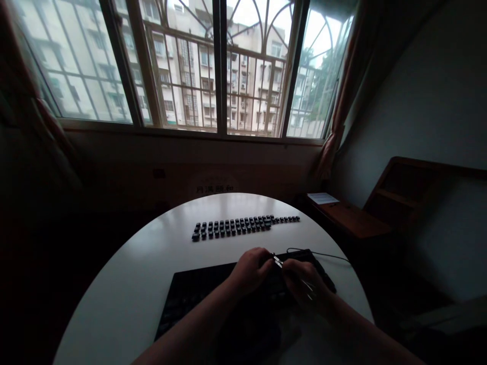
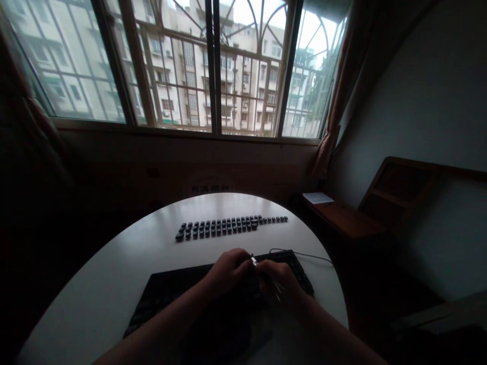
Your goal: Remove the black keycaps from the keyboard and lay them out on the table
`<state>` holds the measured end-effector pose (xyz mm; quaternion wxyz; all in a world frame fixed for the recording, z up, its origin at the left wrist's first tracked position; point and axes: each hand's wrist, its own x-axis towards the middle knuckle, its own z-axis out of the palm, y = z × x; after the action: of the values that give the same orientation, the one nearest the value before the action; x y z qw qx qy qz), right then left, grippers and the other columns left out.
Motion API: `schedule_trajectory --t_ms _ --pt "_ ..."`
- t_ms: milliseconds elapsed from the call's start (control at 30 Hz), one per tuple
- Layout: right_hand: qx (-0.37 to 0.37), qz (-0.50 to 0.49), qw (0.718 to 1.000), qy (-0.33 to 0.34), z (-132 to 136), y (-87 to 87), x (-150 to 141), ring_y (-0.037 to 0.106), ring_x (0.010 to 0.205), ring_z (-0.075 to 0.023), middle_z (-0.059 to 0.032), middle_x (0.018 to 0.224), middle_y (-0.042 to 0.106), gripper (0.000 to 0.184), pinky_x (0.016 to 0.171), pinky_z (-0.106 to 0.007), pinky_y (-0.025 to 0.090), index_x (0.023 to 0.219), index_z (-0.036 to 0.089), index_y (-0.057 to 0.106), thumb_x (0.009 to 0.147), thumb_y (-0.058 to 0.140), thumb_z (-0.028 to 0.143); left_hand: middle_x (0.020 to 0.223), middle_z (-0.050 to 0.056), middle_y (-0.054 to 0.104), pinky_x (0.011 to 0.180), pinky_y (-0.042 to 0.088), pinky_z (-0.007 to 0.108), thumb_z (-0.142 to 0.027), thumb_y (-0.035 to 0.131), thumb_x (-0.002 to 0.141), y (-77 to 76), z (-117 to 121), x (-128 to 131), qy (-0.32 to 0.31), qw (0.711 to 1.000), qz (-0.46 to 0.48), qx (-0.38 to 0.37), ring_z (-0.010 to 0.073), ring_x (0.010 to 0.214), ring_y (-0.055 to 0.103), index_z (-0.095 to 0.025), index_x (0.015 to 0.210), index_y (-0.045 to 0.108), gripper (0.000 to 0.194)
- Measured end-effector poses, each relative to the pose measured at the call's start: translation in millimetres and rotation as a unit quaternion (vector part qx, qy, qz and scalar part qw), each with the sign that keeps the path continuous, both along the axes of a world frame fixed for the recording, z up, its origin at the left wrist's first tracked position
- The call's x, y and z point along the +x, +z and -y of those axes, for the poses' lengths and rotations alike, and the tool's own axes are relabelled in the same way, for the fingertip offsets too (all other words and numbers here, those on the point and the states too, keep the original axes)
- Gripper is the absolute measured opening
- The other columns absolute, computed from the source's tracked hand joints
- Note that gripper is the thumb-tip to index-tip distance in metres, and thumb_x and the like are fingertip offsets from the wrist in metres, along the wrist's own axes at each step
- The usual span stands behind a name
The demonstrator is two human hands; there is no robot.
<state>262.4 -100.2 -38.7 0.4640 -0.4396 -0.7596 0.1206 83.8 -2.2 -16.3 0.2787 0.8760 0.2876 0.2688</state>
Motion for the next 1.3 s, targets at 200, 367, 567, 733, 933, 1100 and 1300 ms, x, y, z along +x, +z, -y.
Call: schedule_trajectory --t_ms 200,367,567,733,933,1100,1300 --pt "0.033 0.092 0.995 -0.005 4.2 8.8 -3.0 0.044 0.055 -0.0114 0.0025 0.069 0.050 0.011 0.054 -0.026 0.028 0.085 0.022 0.047 0.092 0.045 0.014 0.079 0.002 0.063 0.067 0.040 0.026 -0.027 0.055 0.078 -1.0 -2.4 -0.6 0.020 0.999 0.036 -0.033 0.0175 0.074 0.056 -0.017 0.080 0.066 0.015" --pt "0.057 0.134 0.988 -0.045 1.9 9.6 -7.1 0.046 0.059 -0.0124 0.0003 0.073 0.050 0.020 0.056 -0.027 0.028 0.080 0.021 0.045 0.098 0.039 0.019 0.074 0.001 0.059 0.067 0.039 0.026 -0.024 0.054 0.073 -5.3 -6.3 -0.1 0.025 0.996 0.074 -0.050 0.0166 0.072 0.053 -0.016 0.073 0.063 0.012" --pt "0.104 0.182 0.973 -0.099 1.5 12.2 -18.5 0.051 0.068 -0.0160 -0.0030 0.080 0.055 0.019 0.062 -0.029 0.033 0.083 0.021 0.049 0.099 0.038 0.019 0.074 0.001 0.058 0.066 0.041 0.025 -0.022 0.052 0.070 -8.4 -11.2 -0.1 0.039 0.989 0.110 -0.092 0.0162 0.070 0.054 -0.016 0.075 0.062 0.013" --pt "0.116 0.189 0.969 -0.108 -2.3 6.6 -20.6 0.053 0.070 -0.0166 -0.0024 0.080 0.057 0.019 0.063 -0.029 0.033 0.084 0.022 0.049 0.099 0.038 0.019 0.076 0.002 0.059 0.067 0.043 0.025 -0.020 0.051 0.068 -9.6 -13.4 -0.1 0.046 0.985 0.127 -0.103 0.0163 0.070 0.056 -0.016 0.075 0.061 0.013" --pt "0.102 0.153 0.981 -0.056 -4.5 5.3 -18.8 0.052 0.065 -0.0148 -0.0020 0.079 0.057 0.020 0.060 -0.027 0.034 0.085 0.022 0.048 0.100 0.035 0.019 0.076 0.003 0.062 0.066 0.044 0.025 -0.023 0.051 0.072 -9.3 -12.4 -1.5 0.038 0.990 0.110 -0.080 0.0172 0.071 0.059 -0.016 0.080 0.064 0.016" --pt "0.093 0.152 0.982 -0.068 -4.5 4.1 -15.6 0.052 0.067 -0.0149 -0.0018 0.080 0.057 0.019 0.062 -0.028 0.035 0.084 0.022 0.048 0.100 0.037 0.020 0.085 0.006 0.066 0.069 0.047 0.027 -0.030 0.054 0.077 -6.9 -11.5 -2.3 0.030 0.991 0.110 -0.071 0.0184 0.074 0.062 -0.016 0.086 0.069 0.023" --pt "0.140 0.189 0.964 -0.125 -6.6 4.1 -17.3 0.055 0.077 -0.0186 -0.0034 0.085 0.059 0.019 0.069 -0.032 0.040 0.083 0.022 0.048 0.097 0.039 0.015 0.085 0.007 0.063 0.070 0.048 0.027 -0.031 0.053 0.076 -7.4 -14.8 -2.8 0.052 0.990 0.113 -0.060 0.0187 0.075 0.062 -0.016 0.079 0.067 0.022"
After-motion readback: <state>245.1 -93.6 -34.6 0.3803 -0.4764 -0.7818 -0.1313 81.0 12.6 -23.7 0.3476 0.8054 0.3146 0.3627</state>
